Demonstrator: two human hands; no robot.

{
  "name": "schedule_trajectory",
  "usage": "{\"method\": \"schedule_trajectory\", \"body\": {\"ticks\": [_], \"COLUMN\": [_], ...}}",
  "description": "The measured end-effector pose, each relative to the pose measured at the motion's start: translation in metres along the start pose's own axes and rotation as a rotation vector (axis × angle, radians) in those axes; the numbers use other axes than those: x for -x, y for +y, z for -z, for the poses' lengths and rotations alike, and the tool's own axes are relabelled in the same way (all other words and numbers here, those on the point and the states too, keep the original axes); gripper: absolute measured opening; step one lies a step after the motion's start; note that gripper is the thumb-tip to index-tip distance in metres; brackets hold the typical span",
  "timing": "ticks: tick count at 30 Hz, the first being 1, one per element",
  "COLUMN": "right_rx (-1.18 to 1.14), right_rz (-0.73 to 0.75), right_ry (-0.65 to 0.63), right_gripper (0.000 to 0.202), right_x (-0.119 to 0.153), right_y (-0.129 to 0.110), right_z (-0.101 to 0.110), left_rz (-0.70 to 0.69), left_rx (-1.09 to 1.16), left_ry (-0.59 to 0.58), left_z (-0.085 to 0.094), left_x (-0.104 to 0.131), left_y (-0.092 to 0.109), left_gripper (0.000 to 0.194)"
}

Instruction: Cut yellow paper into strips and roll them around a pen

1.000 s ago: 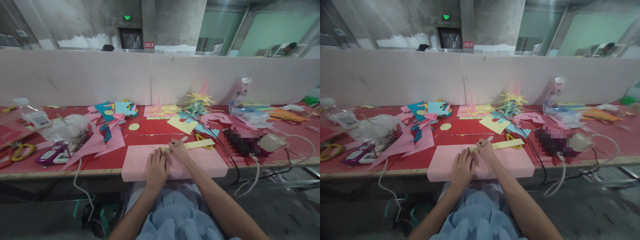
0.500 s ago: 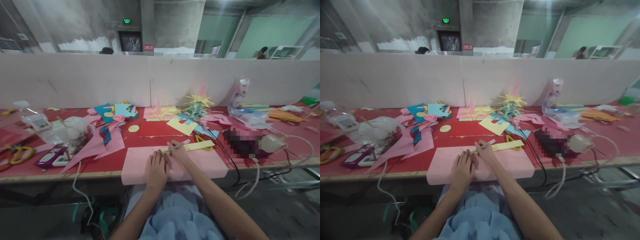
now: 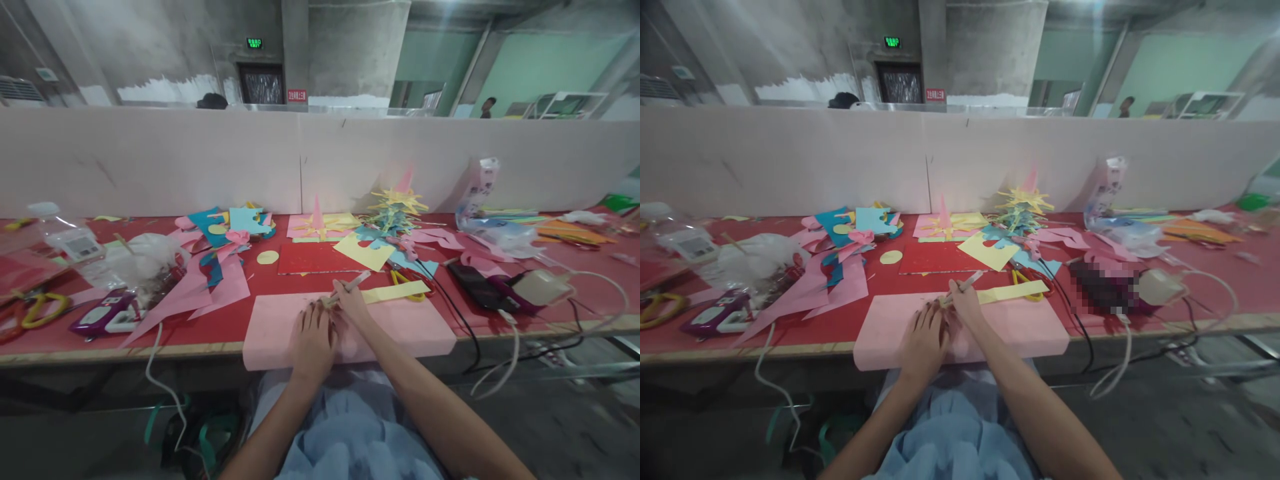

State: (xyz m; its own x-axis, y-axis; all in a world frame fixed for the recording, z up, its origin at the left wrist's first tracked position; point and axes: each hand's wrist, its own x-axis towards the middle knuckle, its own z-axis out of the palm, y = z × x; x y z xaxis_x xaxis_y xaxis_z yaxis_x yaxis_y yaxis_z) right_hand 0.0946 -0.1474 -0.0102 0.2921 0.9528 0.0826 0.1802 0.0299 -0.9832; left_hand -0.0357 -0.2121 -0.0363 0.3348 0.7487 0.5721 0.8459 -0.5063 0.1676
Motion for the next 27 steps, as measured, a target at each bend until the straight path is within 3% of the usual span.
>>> {"method": "schedule_trajectory", "body": {"ticks": [9,18,20,24,27], "right_rx": [0.093,0.043,0.074,0.458,0.84], "right_rz": [-0.012,0.076,0.158,0.471,0.495], "right_ry": [0.082,0.047,0.064,0.02,-0.034], "right_gripper": [0.034,0.046,0.044,0.026,0.021], "right_x": [0.0,0.008,0.007,-0.01,-0.034], "right_y": [0.003,0.003,0.0,-0.002,-0.001], "right_z": [-0.003,-0.001,0.004,0.025,0.047], "left_rz": [0.012,0.03,0.038,0.046,0.062], "left_rx": [0.012,0.02,0.017,0.021,0.024], "left_ry": [-0.015,-0.07,-0.074,-0.082,-0.114], "left_z": [0.002,0.004,0.005,0.004,0.005], "left_x": [-0.001,-0.001,-0.001,-0.001,-0.003], "left_y": [0.001,0.002,0.002,0.003,0.004], "left_gripper": [0.025,0.025,0.024,0.025,0.029]}}
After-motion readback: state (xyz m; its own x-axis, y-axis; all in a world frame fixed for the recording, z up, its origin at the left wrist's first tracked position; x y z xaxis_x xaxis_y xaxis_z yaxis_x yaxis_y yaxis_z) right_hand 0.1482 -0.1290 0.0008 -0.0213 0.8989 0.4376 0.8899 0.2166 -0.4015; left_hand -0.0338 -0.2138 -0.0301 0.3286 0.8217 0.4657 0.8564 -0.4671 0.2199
